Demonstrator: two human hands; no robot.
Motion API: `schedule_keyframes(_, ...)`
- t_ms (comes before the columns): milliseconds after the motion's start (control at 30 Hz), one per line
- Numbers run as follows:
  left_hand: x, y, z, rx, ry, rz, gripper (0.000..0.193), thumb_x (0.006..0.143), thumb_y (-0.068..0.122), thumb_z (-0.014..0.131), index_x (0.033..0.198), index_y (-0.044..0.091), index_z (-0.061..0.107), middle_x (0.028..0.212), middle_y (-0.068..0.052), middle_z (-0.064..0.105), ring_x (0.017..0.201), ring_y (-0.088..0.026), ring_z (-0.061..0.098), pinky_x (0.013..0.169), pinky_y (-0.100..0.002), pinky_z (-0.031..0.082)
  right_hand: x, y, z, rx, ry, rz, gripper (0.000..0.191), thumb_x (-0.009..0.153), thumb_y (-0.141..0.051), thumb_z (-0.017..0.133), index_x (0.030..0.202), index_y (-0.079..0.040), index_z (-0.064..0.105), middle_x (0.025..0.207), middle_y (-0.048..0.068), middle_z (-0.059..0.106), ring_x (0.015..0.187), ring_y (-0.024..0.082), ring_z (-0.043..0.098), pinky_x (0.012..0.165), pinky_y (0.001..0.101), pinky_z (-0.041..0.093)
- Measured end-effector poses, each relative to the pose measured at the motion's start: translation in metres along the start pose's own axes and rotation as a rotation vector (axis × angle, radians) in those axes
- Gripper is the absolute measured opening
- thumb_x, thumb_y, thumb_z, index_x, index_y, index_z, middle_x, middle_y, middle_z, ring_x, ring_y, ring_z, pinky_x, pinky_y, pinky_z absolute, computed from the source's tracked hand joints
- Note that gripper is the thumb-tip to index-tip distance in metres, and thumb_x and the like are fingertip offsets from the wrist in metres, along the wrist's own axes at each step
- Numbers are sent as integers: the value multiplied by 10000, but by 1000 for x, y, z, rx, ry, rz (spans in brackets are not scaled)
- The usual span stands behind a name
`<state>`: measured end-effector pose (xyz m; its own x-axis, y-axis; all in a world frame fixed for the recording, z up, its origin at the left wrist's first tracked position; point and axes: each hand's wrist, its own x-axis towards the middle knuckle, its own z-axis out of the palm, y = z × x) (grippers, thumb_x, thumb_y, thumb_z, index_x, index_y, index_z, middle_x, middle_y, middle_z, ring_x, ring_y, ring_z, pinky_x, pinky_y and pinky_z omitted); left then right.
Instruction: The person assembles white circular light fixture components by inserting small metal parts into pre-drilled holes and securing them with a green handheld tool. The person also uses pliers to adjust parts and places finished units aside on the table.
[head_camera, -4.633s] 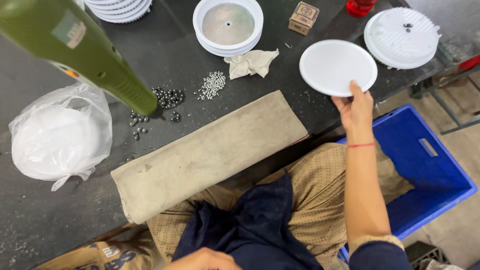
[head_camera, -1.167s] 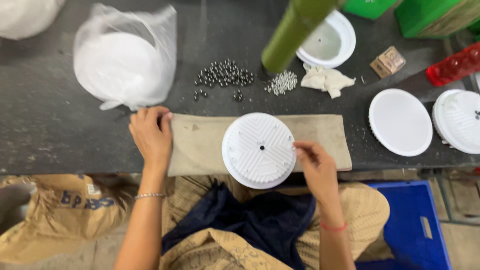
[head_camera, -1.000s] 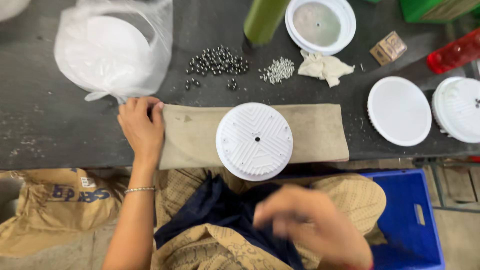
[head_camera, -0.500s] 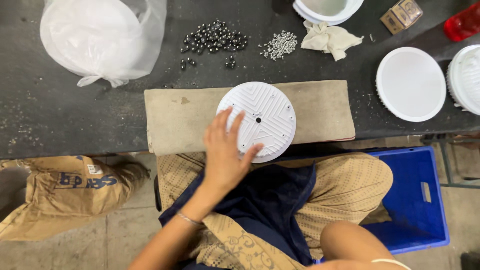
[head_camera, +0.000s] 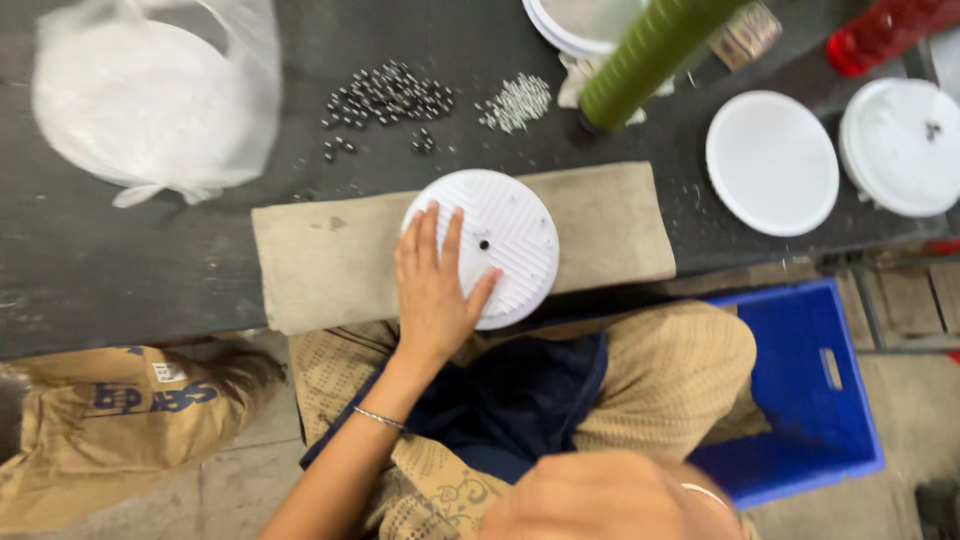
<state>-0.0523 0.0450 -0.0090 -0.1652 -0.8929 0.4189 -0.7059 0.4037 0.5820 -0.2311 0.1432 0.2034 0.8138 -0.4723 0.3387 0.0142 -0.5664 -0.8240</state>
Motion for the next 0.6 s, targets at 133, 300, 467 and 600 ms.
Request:
schedule_keyframes(133, 5, 0, -4, -36, 20, -2, 842, 890, 384, 765, 1549, 33, 377, 1609, -263, 324, 1460, -484, 315, 1197, -592, 264, -10, 32, 4, -101, -34, 239, 392, 931, -98, 685, 1313, -16, 719, 975, 53, 770, 865, 200, 746, 755, 313, 589)
schedule_keyframes(300, 6, -1, -7, -75, 42, -11, 860, 871, 368, 779, 1551, 33, 374, 1597, -247, 345, 1463, -474, 324, 1217, -576, 272, -38, 105, -4, -11, 545, 968, 290, 927, -89, 660, 1196, -32, 751, 852, 64, 808, 759, 121, 692, 718, 256, 565)
schedule_keyframes(467, 11, -1, -8, -89, 28, -30, 893, 846, 381, 796, 1546, 22, 373, 1593, -235, 354, 1459, -464, 324, 1209, -563, 275, -62, 173, -23, 18, 815, 775, 230, 1012, -74, 592, 1197, 3, 704, 923, 60, 750, 784, 86, 636, 729, 231, 533)
schedule_keyframes(600, 16, -2, -11, -90, 26, -7, 883, 848, 383, 796, 1535, 16, 379, 1593, -228, 355, 1466, -448, 329, 1210, -558, 276, -49, 222, -32, 11, 1057, 529, 175, 1062, -87, 588, 1192, -4, 671, 944, 60, 722, 739, 71, 615, 680, 226, 532)
